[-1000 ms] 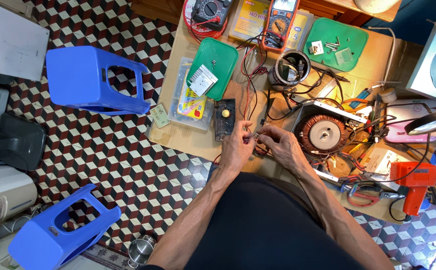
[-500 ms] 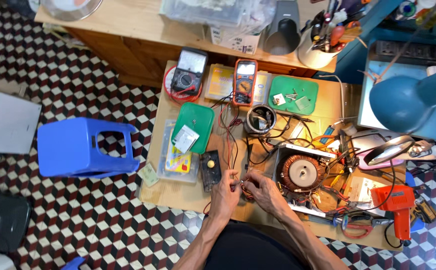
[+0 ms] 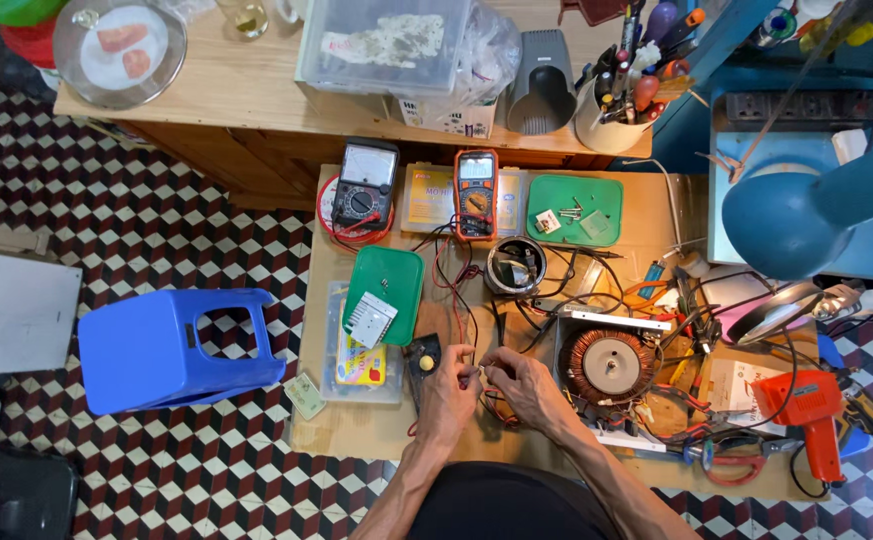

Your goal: The person uses a multimeter to test electrical components on a workbench. They connect probes to wires and a small black box, then open a plastic container to retrieve a small component and place it on the table.

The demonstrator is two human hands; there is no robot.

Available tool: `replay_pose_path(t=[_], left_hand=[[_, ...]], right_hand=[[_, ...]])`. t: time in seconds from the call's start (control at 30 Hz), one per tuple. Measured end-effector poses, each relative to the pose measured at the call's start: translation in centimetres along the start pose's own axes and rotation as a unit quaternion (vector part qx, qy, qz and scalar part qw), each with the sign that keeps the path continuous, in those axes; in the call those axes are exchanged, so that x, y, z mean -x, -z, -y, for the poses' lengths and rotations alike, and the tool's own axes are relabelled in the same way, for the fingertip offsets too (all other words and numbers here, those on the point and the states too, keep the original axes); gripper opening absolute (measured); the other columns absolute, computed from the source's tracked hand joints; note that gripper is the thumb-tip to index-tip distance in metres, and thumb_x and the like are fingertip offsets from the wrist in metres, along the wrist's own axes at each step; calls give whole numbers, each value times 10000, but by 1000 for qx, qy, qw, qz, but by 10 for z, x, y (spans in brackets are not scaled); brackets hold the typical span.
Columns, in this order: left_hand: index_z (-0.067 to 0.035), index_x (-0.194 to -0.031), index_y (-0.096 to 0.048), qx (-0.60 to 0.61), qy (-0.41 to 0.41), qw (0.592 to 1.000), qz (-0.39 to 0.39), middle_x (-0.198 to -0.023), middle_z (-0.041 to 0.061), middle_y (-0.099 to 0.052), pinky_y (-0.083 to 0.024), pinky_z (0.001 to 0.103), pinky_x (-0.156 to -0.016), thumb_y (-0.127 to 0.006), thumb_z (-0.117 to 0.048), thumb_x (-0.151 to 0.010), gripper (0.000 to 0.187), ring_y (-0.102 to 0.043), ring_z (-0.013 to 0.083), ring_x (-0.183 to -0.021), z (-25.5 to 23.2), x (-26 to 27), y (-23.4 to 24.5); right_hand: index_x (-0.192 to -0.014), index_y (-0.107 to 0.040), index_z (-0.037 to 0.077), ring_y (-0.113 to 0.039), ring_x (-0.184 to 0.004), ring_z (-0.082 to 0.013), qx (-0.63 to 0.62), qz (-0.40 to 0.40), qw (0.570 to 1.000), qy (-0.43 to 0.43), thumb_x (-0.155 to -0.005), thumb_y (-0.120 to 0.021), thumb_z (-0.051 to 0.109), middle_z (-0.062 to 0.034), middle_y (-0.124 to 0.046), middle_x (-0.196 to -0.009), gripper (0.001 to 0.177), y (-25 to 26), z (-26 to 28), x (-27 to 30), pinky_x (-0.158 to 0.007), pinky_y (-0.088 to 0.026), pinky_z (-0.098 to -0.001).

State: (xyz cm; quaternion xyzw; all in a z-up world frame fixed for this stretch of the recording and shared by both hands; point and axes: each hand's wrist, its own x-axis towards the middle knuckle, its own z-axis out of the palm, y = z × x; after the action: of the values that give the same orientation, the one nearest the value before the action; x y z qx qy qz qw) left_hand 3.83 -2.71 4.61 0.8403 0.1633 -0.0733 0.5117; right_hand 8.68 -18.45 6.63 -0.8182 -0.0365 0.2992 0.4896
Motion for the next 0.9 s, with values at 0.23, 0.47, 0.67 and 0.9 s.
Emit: replay_pose_path(t=[0.23, 0.47, 0.67, 0.9], left_hand=[[-113, -1239, -570, -24, -14, 1000, -1, -900, 111, -784, -594, 383, -694, -723, -91, -853, 416, -778, 252, -799, -4, 2, -2], [-139, -1265, -559, -51, -4, 999, 16, -944, 91, -792, -598, 387, -720, -699, -86, -859, 432, -781, 268, -852, -13, 19, -17], [-140, -1271, -559, -74, 1, 997, 12, -943, 91, -797, -606, 385, -733, -679, -82, -873, 420, -780, 264, -855, -20, 26, -32], [-127, -1275, -559, -71, 6, 997, 11, -935, 100, -793, -617, 380, -718, -676, -60, -870, 426, -787, 248, -838, -25, 27, -44]], right_hand=[[-1147, -679, 60, -701, -780, -226, 2, 6, 1000, -25, -966, -585, 233, -132, -773, -919, 268, 3, 2, 8, -713, -559, -367], [-1134, -686, 43, -707, -753, -227, -35, -9, 999, 6, -946, -604, 202, -146, -767, -885, 259, 7, -28, 23, -700, -562, -362], [-1123, -677, 54, -758, -828, -222, -56, -5, 997, 47, -958, -589, 210, -126, -789, -938, 243, 14, -52, 24, -738, -584, -357], [-1117, -674, 69, -739, -789, -215, -61, 16, 997, 53, -961, -583, 204, -120, -779, -909, 225, 23, -64, 22, -709, -586, -358]])
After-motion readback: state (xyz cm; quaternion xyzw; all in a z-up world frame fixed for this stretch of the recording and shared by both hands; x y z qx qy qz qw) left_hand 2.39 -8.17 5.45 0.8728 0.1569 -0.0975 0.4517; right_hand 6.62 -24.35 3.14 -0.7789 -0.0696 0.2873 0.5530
